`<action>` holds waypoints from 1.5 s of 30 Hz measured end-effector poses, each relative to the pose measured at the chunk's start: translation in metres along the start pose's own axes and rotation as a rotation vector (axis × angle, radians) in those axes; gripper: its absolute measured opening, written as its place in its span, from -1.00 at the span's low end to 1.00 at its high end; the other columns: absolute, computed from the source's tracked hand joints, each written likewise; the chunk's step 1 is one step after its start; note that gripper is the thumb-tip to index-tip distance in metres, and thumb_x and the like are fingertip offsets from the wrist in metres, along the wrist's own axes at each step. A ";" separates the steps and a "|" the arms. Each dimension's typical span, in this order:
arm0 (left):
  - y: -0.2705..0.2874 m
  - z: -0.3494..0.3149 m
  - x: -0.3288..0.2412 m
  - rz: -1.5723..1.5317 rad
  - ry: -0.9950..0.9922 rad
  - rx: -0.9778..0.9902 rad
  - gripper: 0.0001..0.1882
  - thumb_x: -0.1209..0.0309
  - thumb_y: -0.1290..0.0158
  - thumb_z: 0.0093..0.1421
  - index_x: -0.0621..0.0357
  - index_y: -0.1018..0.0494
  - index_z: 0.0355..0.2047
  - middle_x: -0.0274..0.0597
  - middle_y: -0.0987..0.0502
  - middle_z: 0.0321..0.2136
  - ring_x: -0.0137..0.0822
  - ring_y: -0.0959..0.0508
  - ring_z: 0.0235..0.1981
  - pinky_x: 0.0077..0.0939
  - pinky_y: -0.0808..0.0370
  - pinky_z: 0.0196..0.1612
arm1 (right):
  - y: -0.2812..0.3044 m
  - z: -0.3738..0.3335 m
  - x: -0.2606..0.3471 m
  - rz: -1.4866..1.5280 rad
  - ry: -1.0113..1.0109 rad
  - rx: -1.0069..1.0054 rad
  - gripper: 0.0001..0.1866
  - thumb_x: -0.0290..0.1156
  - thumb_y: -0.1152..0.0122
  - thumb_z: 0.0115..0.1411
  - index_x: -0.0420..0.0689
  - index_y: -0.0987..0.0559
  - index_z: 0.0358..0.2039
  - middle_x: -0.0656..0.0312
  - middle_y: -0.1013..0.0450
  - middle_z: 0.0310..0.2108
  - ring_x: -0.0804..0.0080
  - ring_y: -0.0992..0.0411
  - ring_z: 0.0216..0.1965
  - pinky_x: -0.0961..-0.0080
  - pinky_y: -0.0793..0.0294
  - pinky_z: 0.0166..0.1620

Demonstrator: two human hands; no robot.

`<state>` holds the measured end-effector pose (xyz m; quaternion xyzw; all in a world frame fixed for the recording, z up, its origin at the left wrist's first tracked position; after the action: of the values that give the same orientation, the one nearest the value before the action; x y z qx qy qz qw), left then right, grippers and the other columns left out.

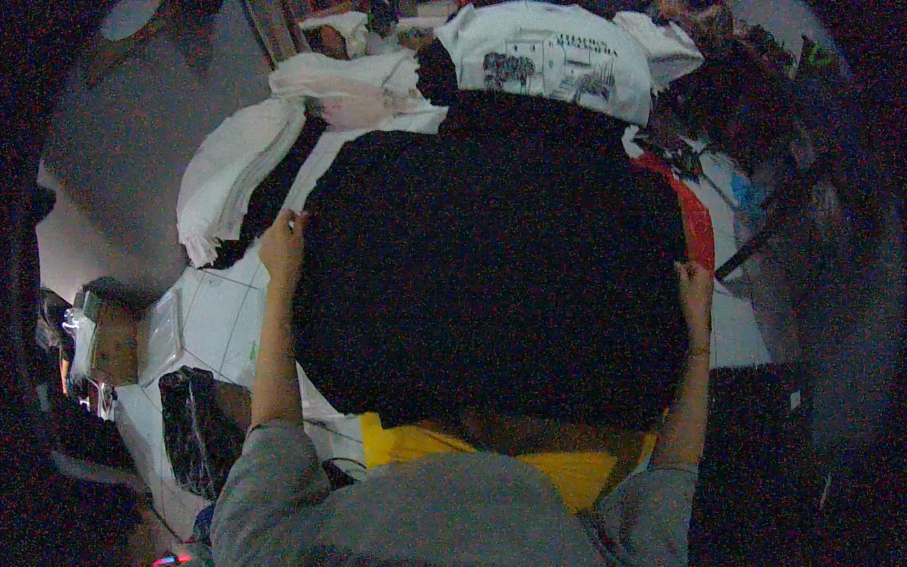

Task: The person folds black and white t-shirts and places them into clear plastic bags. They smooth each shirt, fold it neatly, and slide it into a bag before setting the packaged item aside.

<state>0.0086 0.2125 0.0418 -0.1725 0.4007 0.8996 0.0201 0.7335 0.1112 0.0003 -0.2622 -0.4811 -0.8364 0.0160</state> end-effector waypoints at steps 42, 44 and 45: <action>0.092 -0.176 0.076 -0.529 0.283 0.136 -0.64 0.30 0.04 0.33 0.32 -0.32 -0.53 -0.35 -0.24 -0.64 -0.54 -0.16 -0.54 -0.57 -0.18 -0.48 | 0.084 -0.332 -0.051 0.646 -0.508 -0.216 -0.68 -0.31 -0.14 0.23 -0.24 -0.47 -0.08 0.23 -0.41 -0.14 0.47 -0.36 -0.22 0.51 -0.34 -0.08; 0.114 -0.171 0.079 -0.432 0.229 0.099 -0.66 0.29 -0.01 0.30 0.33 -0.38 -0.52 -0.33 -0.29 -0.65 -0.52 -0.19 -0.55 -0.55 -0.20 -0.49 | 0.119 -0.326 -0.055 0.410 -0.370 -0.281 -0.75 -0.36 -0.15 0.21 -0.18 -0.48 -0.14 0.31 -0.42 -0.19 0.48 -0.37 -0.27 0.45 -0.34 -0.07; 0.107 -0.174 0.082 -0.415 0.257 0.235 -0.66 0.30 -0.02 0.29 0.34 -0.38 -0.52 -0.32 -0.28 -0.66 -0.52 -0.19 -0.55 -0.55 -0.19 -0.49 | 0.116 -0.328 -0.063 0.420 -0.437 -0.181 -0.74 -0.36 -0.16 0.20 -0.18 -0.48 -0.13 0.30 -0.42 -0.18 0.47 -0.38 -0.26 0.45 -0.34 -0.06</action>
<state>-0.0355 0.0052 -0.0162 -0.3604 0.4575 0.7943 0.1730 0.6811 -0.2324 -0.0670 -0.5298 -0.3322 -0.7779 0.0615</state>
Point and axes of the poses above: each hand's wrist, its own z-axis towards the middle knuckle, its own y-axis out of the back of the hand, x = y × z, the point moved 8 cm from there along z, towards the middle knuckle
